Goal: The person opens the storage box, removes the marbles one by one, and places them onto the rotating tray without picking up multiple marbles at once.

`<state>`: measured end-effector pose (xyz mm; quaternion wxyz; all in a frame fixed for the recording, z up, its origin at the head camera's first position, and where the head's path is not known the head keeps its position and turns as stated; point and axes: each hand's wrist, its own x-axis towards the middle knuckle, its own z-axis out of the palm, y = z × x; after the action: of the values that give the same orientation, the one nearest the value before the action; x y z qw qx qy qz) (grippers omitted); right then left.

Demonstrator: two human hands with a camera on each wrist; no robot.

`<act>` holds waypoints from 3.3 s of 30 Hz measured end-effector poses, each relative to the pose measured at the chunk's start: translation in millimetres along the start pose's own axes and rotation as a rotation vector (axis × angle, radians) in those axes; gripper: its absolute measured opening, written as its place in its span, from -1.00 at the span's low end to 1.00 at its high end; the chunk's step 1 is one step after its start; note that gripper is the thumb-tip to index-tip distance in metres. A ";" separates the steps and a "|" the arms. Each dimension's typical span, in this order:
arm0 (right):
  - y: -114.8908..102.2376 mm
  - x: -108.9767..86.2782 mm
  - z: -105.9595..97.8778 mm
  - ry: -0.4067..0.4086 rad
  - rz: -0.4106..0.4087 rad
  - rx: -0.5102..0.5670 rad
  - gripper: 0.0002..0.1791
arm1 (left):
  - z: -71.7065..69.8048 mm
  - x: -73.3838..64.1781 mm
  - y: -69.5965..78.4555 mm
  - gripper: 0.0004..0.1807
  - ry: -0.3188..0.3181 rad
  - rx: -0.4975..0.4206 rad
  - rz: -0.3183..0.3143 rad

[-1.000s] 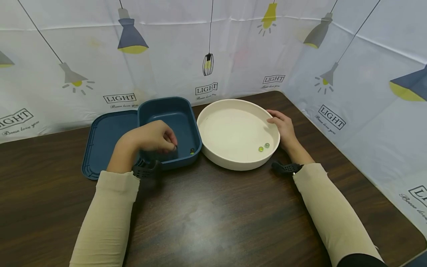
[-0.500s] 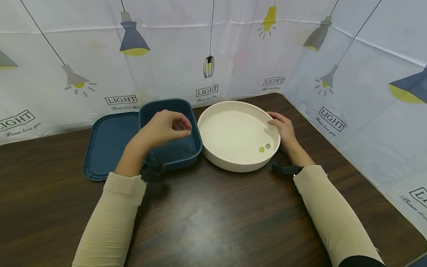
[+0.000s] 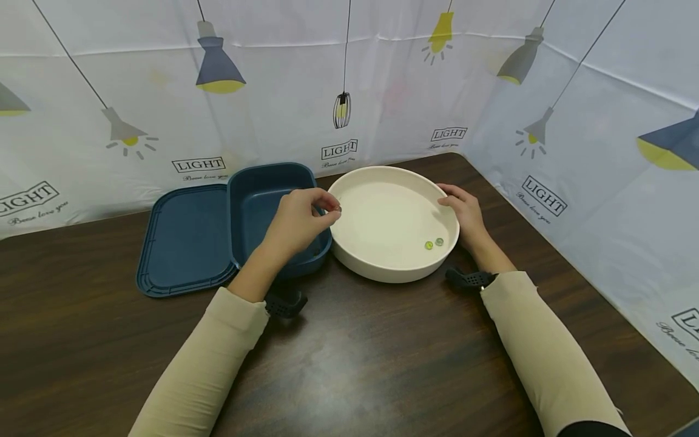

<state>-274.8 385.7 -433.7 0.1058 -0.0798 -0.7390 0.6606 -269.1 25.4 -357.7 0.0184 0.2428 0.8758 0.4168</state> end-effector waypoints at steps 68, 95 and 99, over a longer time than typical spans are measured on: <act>-1.4 0.3 1.5 0.007 -0.001 0.005 -0.49 | -29.1 -3.2 -7.3 -0.54 -0.144 0.023 -0.134; -0.2 1.6 2.7 0.003 0.008 0.028 -0.50 | -31.3 -1.0 -32.8 -0.51 -0.743 -0.070 -0.291; -0.5 0.1 1.9 0.006 -0.004 0.020 -0.50 | -27.4 0.6 -36.4 -0.54 -0.737 -0.030 -0.205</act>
<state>-275.4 383.8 -433.4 0.1100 -0.0792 -0.7323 0.6674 -291.0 -13.5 -366.6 0.3772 0.2874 0.8239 0.3102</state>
